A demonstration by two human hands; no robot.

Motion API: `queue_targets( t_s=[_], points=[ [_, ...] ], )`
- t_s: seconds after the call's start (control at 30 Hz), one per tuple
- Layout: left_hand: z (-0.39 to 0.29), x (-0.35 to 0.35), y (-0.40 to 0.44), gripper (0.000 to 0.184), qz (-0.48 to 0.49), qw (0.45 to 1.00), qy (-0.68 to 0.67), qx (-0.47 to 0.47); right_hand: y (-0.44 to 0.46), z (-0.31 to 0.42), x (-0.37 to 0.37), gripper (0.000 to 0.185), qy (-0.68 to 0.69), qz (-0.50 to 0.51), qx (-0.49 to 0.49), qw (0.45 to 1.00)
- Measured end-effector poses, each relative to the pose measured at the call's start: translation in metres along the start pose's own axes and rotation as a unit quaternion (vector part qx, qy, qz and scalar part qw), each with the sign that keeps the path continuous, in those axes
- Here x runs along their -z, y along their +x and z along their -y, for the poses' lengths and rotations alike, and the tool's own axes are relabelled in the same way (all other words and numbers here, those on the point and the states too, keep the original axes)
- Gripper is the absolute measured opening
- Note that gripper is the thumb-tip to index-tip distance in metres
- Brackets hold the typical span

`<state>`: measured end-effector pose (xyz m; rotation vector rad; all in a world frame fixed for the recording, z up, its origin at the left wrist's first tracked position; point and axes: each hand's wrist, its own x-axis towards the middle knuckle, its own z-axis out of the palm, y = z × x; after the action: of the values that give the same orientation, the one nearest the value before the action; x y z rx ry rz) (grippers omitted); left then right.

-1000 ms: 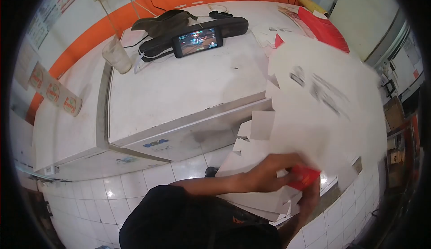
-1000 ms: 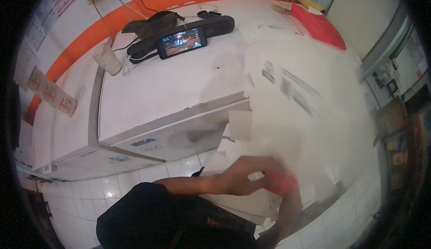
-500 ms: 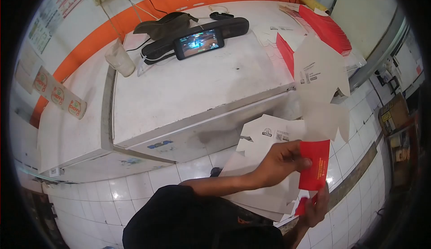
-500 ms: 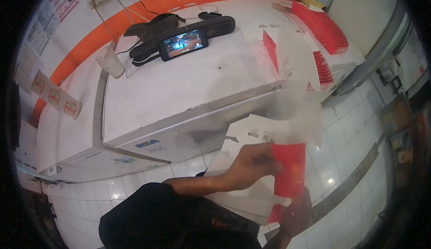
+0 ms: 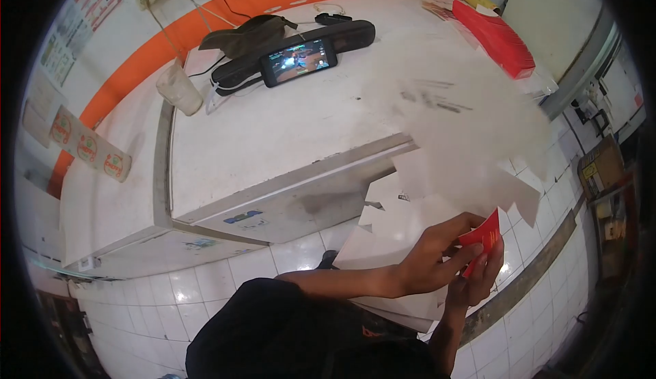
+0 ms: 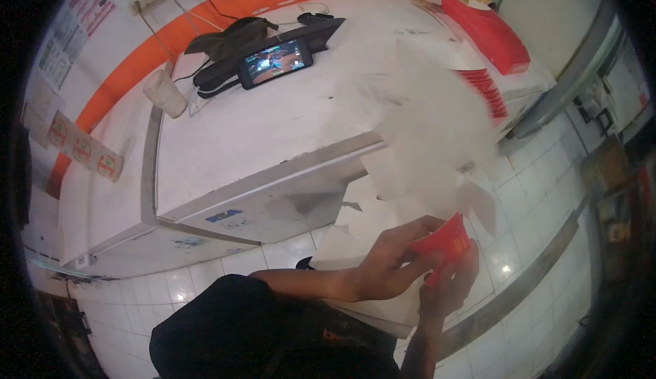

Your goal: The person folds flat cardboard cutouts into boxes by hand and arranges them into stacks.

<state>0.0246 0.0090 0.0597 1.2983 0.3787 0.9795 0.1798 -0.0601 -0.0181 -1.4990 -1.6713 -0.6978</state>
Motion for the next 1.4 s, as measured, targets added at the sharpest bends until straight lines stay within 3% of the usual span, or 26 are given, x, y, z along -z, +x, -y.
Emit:
queue_targets(
  t_s=[0.07,0.17,0.27,0.3,0.33,0.4,0.43,0.47,0.53,0.63,0.73,0.77,0.87,0.93,0.97,1.07,1.1,1.2,1.3,1.4],
  points=[
    [0.003,-0.010,-0.006,0.037,0.003,1.000,-0.021,-0.002,0.007,0.003,-0.001,0.038,0.008,-0.027,0.026,0.999],
    [0.000,-0.010,-0.008,0.043,0.039,0.999,-0.018,0.022,-0.008,0.004,-0.010,0.041,0.112,-0.052,-0.169,0.978],
    [0.010,-0.003,-0.012,0.050,0.122,0.990,-0.006,0.069,-0.005,-0.003,-0.007,0.049,0.077,-0.062,-0.111,0.989],
    [0.017,0.001,-0.014,0.052,0.154,0.984,-0.002,0.086,0.003,-0.008,-0.002,0.051,0.079,-0.040,-0.109,0.990],
    [0.020,0.006,-0.017,0.055,0.196,0.978,0.071,0.010,0.019,-0.013,0.008,0.054,0.081,-0.017,-0.108,0.991],
    [0.024,0.020,-0.027,0.059,0.276,0.927,0.212,-0.141,0.051,-0.008,0.030,0.064,0.155,0.030,-0.260,0.952],
    [0.028,0.033,-0.032,0.065,0.336,0.867,0.329,-0.167,0.044,-0.023,0.032,0.063,0.260,0.040,-0.337,0.904],
    [0.042,0.042,-0.038,0.060,0.334,0.849,0.365,-0.187,0.032,-0.050,0.037,0.062,0.359,0.050,-0.408,0.838],
    [0.077,0.056,-0.056,0.053,0.329,0.809,0.434,-0.222,0.011,-0.085,0.037,0.060,0.265,0.164,-0.402,0.861],
    [0.113,0.062,-0.063,0.036,0.381,0.839,0.368,-0.120,0.015,-0.082,0.029,0.058,0.298,0.336,-0.441,0.777],
    [0.130,0.065,-0.060,0.024,0.210,0.927,0.308,0.037,0.020,-0.050,0.027,0.053,0.187,0.223,-0.372,0.881],
    [0.129,0.067,-0.060,0.023,0.159,0.952,0.257,0.040,0.015,-0.043,0.033,0.042,0.197,0.160,-0.316,0.914],
    [0.114,0.068,-0.061,0.019,0.028,0.990,0.113,0.073,0.003,-0.026,0.072,0.048,0.242,0.346,-0.230,0.877],
    [0.110,0.055,-0.058,0.016,-0.020,0.992,0.030,0.125,-0.006,-0.005,0.073,0.055,0.270,0.350,-0.200,0.874],
    [0.110,0.051,-0.057,0.015,-0.028,0.992,0.031,0.122,-0.009,0.008,0.072,0.042,0.276,0.311,-0.216,0.883],
    [0.108,0.039,-0.056,0.014,-0.038,0.990,0.050,0.126,-0.057,0.002,0.063,0.031,0.213,0.199,-0.259,0.921],
    [0.105,0.036,-0.056,0.014,-0.033,0.988,0.070,0.134,-0.051,0.014,0.060,0.021,0.157,0.157,-0.315,0.923],
    [0.082,0.025,-0.053,0.013,-0.007,0.975,0.195,0.110,-0.058,0.026,0.044,0.021,0.095,0.061,-0.353,0.929],
    [0.077,0.018,-0.054,0.013,0.012,0.966,0.256,0.040,-0.051,0.027,0.039,0.027,0.038,0.099,-0.236,0.966],
    [0.067,0.018,-0.051,0.012,0.050,0.957,0.285,0.022,-0.049,0.021,0.037,0.036,0.089,0.119,-0.246,0.958]
  ],
)
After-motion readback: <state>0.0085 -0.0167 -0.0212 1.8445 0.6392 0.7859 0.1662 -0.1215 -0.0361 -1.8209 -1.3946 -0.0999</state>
